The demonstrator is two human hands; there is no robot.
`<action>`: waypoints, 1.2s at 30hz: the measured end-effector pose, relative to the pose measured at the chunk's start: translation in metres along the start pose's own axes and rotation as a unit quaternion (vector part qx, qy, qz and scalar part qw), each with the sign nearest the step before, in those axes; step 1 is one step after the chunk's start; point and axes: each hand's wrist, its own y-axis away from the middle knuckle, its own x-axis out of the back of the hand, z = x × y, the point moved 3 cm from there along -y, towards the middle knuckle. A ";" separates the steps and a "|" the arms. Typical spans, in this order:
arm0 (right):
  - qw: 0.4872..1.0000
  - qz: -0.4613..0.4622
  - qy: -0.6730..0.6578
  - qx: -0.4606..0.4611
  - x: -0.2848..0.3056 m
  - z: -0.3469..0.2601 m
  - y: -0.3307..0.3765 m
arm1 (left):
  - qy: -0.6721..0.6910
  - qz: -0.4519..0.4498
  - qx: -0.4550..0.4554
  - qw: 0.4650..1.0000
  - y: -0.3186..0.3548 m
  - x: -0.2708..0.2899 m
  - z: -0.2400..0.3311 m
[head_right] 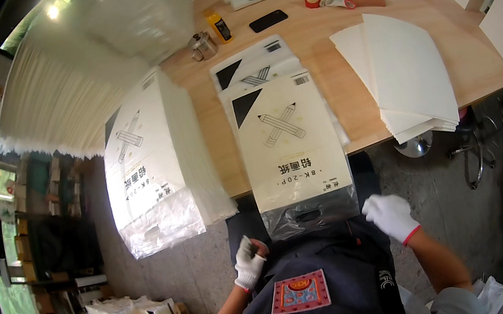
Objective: The person repeatedly picks up stacks of white paper and inserts them into clear plastic packaging sleeves. They handle the items one at a time, folding the paper to fit into the sleeves and placing the packaged units onto a growing pile on the table.
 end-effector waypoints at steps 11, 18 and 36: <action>0.849 -0.024 -0.524 -0.064 -0.070 0.018 -0.093 | -0.011 0.093 -0.092 0.991 -0.081 -0.040 0.139; 0.768 -0.126 -0.623 0.086 -0.078 -0.145 -0.133 | -0.149 0.336 -0.352 0.861 -0.022 0.082 0.216; 0.916 0.081 -0.040 0.391 -0.085 -0.336 -0.160 | -0.010 0.422 -0.128 0.898 -0.078 0.251 0.109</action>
